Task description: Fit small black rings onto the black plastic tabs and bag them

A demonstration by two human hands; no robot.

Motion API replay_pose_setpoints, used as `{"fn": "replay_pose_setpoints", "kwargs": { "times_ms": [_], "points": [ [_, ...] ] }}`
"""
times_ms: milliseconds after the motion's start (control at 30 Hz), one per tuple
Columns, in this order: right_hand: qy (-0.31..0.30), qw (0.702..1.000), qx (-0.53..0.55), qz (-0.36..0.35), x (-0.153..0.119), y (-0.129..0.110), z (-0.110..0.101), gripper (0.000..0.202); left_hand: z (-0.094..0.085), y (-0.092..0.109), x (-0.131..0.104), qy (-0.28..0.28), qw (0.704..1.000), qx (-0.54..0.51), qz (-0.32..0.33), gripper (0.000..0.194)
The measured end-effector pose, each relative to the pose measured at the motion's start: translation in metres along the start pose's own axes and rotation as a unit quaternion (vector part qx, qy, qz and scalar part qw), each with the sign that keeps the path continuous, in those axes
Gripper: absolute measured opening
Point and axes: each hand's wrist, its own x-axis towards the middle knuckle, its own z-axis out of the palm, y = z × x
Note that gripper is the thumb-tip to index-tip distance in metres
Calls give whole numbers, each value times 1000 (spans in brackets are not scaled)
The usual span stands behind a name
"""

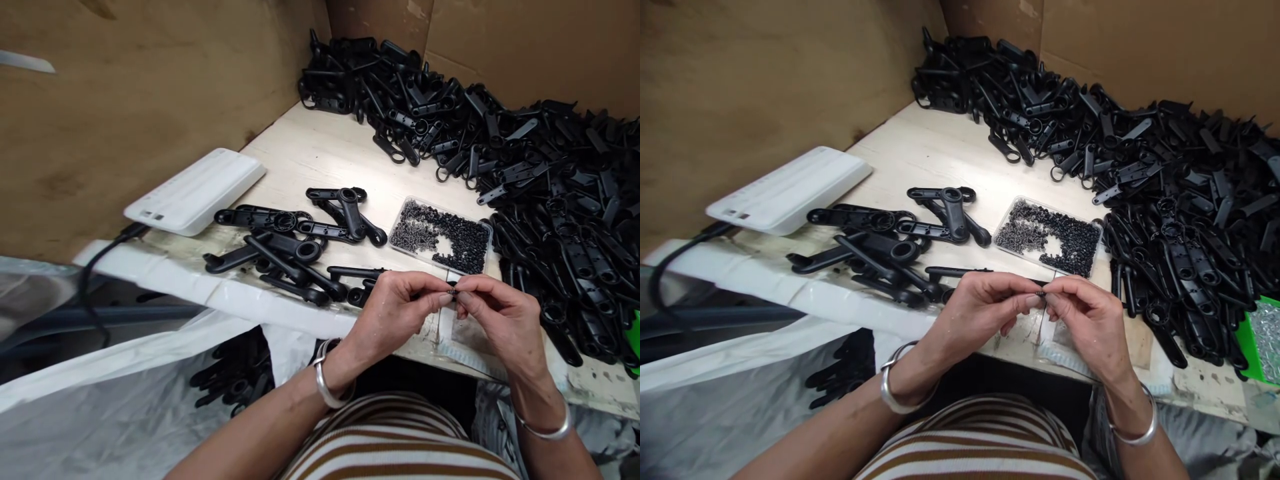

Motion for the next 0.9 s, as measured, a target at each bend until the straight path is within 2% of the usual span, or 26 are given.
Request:
{"fn": "replay_pose_setpoints", "kwargs": {
  "times_ms": [233,367,467,600,900],
  "points": [
    [15,999,-5,35,1,4,1,6,1,1,0,9,998,57,30,10],
    [21,998,-35,44,-2,3,3,9,3,1,0,12,992,96,79,12],
    [22,995,-101,9,-7,1,4,12,4,-1,0,20,983,140,116,14],
    [21,980,-189,-64,-12,3,4,11,4,-5,-1,25,972,196,127,14],
    [-2,937,-289,-197,-11,7,5,14,2,-7,-1,32,949,260,176,14]
  ]
}}
